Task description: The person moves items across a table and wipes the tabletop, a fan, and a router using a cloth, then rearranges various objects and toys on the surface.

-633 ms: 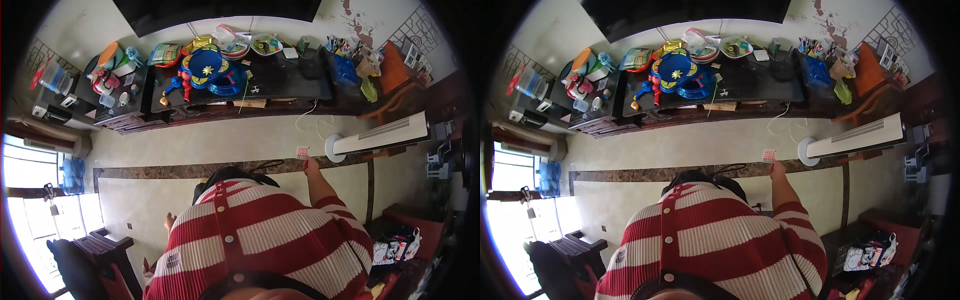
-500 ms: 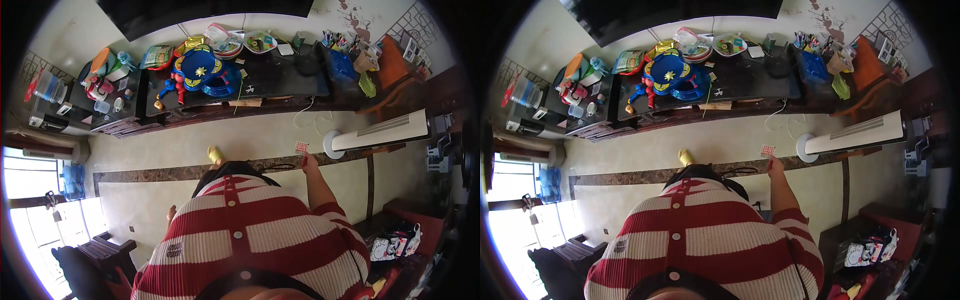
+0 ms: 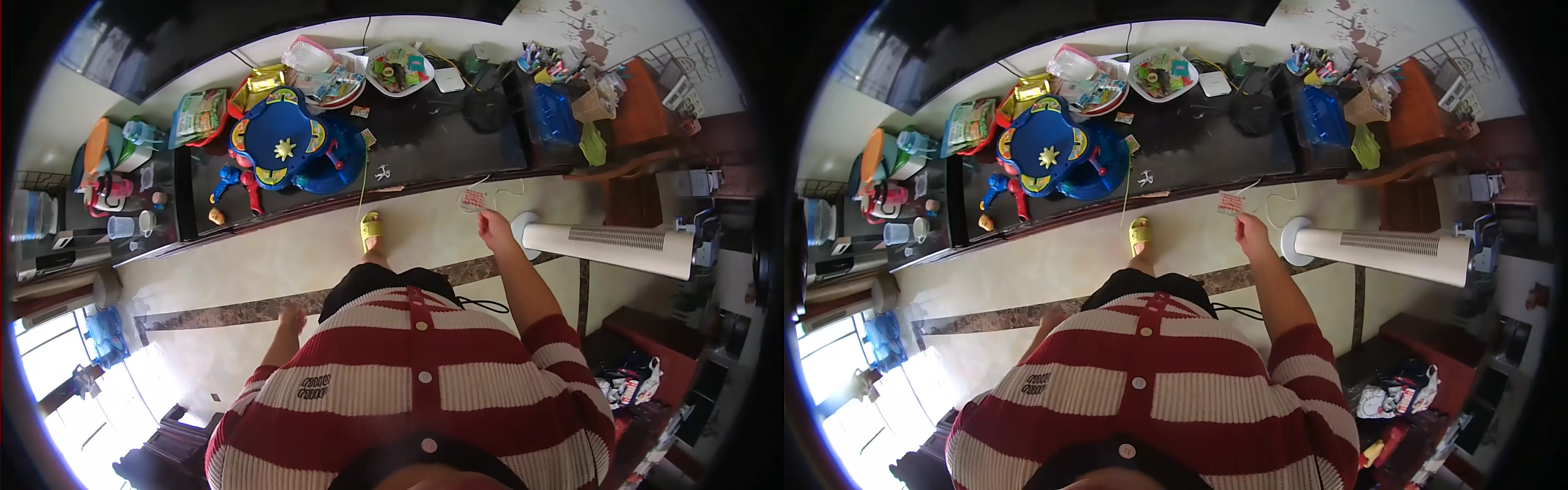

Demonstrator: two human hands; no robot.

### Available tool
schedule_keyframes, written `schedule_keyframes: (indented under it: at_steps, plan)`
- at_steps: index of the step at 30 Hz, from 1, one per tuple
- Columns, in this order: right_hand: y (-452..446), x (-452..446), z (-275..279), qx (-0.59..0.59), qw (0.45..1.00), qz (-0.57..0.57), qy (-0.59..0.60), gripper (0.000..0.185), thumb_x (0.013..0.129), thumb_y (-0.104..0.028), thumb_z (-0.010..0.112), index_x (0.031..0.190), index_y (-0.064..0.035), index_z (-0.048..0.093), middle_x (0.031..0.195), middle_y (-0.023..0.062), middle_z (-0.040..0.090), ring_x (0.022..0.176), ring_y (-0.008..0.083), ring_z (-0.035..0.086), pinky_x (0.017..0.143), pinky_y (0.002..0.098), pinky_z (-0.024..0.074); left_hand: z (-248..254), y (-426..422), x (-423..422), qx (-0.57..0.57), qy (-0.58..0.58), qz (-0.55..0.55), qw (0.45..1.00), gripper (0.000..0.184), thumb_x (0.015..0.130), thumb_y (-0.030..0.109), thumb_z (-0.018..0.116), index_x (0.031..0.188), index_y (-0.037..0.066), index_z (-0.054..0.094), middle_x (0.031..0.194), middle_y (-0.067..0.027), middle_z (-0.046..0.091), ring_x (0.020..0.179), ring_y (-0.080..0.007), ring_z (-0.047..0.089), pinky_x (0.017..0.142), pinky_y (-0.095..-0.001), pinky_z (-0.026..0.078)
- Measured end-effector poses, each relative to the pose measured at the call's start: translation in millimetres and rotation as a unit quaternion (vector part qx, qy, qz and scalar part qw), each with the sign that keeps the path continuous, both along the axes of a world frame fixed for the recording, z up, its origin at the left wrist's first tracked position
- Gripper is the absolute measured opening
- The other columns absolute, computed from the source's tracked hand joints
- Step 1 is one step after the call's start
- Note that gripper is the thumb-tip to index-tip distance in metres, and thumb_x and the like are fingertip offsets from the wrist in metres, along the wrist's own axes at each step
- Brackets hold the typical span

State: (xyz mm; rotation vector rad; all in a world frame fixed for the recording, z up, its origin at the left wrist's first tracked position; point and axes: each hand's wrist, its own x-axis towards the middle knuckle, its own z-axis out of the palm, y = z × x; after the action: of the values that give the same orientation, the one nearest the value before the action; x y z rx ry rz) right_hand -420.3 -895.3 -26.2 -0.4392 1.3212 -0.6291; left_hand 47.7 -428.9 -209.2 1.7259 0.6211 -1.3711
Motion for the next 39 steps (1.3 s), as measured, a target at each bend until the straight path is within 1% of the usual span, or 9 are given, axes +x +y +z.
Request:
schedule_keyframes:
  at_steps: [2,3,10,19,24,26,28,32,39]
  plan:
    - [-43.1,37.2,-7.0,-0.003,1.000,0.022,0.009,0.013,0.085,-0.018,0.057,0.076,-0.0104,0.056,0.064,0.0001,0.054,0.051,0.0092,0.047,0.044,0.0232,0.0364,22.7,-80.6,21.8,-0.232,0.014,-0.101,0.967,0.023,0.092,0.031,0.053,0.103,0.011,0.054,0.082,-0.0052,0.059,0.070,-0.0194,0.057,0.054,-0.0325,0.046]
    - [-63.9,65.7,4.1,0.001,0.999,0.017,0.033,0.011,0.085,-0.017,0.058,0.077,-0.0099,0.056,0.065,0.0005,0.055,0.052,0.0089,0.048,0.045,0.0226,0.0367,75.4,-146.8,7.5,-0.080,-0.025,0.012,0.996,0.040,0.092,0.028,0.055,0.126,0.009,0.048,0.111,-0.0090,0.058,0.097,-0.0221,0.057,0.080,-0.0385,0.047]
    - [-176.7,218.9,5.8,0.042,0.997,0.063,0.014,0.008,0.085,-0.012,0.060,0.092,-0.0083,0.057,0.075,0.0022,0.061,0.058,0.0091,0.053,0.048,0.0225,0.0402,140.2,-285.3,4.9,-0.129,-0.082,-0.107,0.982,0.036,0.088,0.021,0.057,0.121,0.007,0.052,0.097,-0.0047,0.061,0.083,-0.0148,0.061,0.065,-0.0265,0.047]
    - [-325.2,480.0,-75.1,0.058,0.987,0.075,-0.128,0.007,0.083,-0.007,0.061,0.084,-0.0075,0.054,0.075,0.0058,0.059,0.063,0.0144,0.061,0.049,0.0248,0.0490,148.3,-152.5,-38.6,0.103,-0.068,0.094,0.988,0.033,0.090,0.025,0.058,0.118,0.008,0.052,0.094,-0.0059,0.062,0.077,-0.0156,0.060,0.061,-0.0286,0.046]
    - [-314.5,504.8,-116.9,-0.014,0.973,0.216,0.075,0.014,0.083,-0.015,0.056,0.074,-0.0048,0.062,0.065,0.0056,0.064,0.054,0.0146,0.060,0.045,0.0281,0.0428,160.3,-108.7,-86.2,0.173,0.006,0.186,0.967,0.034,0.091,0.025,0.057,0.120,0.008,0.050,0.095,-0.0082,0.061,0.076,-0.0173,0.060,0.058,-0.0279,0.046]
    - [-290.4,463.7,-178.1,-0.287,0.826,0.430,0.223,0.021,0.079,-0.022,0.062,0.065,-0.0064,0.062,0.059,0.0041,0.061,0.051,0.0128,0.057,0.045,0.0284,0.0419,149.1,-122.1,-99.4,0.162,0.038,0.177,0.970,0.034,0.091,0.024,0.056,0.119,0.007,0.050,0.095,-0.0084,0.060,0.077,-0.0173,0.060,0.059,-0.0287,0.046]
    - [-239.8,416.7,-192.9,-0.483,0.710,0.416,0.301,0.013,0.078,-0.020,0.059,0.071,-0.0101,0.063,0.065,0.0099,0.063,0.061,0.0298,0.062,0.057,0.0431,0.0471,143.2,-163.1,-99.9,0.144,0.022,0.136,0.980,0.034,0.091,0.023,0.055,0.120,0.005,0.051,0.096,-0.0086,0.060,0.079,-0.0169,0.060,0.061,-0.0281,0.047]
    - [-176.2,331.6,-206.5,-0.495,0.498,0.658,0.272,0.011,0.082,-0.016,0.049,0.083,-0.0125,0.060,0.088,0.0087,0.056,0.080,0.0271,0.061,0.064,0.0403,0.0495,149.6,-233.2,-92.1,0.046,-0.009,0.058,0.997,0.035,0.092,0.021,0.054,0.121,0.003,0.050,0.101,-0.0093,0.061,0.084,-0.0162,0.061,0.064,-0.0259,0.047]
    - [-167.7,328.7,-258.8,-0.623,0.290,0.683,0.249,0.013,0.080,-0.018,0.050,0.078,-0.0150,0.063,0.090,0.0007,0.054,0.084,0.0175,0.060,0.067,0.0329,0.0465,153.3,-247.5,-69.0,0.039,-0.038,-0.084,0.995,0.031,0.092,0.016,0.054,0.121,0.005,0.051,0.102,-0.0053,0.062,0.087,-0.0129,0.060,0.070,-0.0252,0.047]
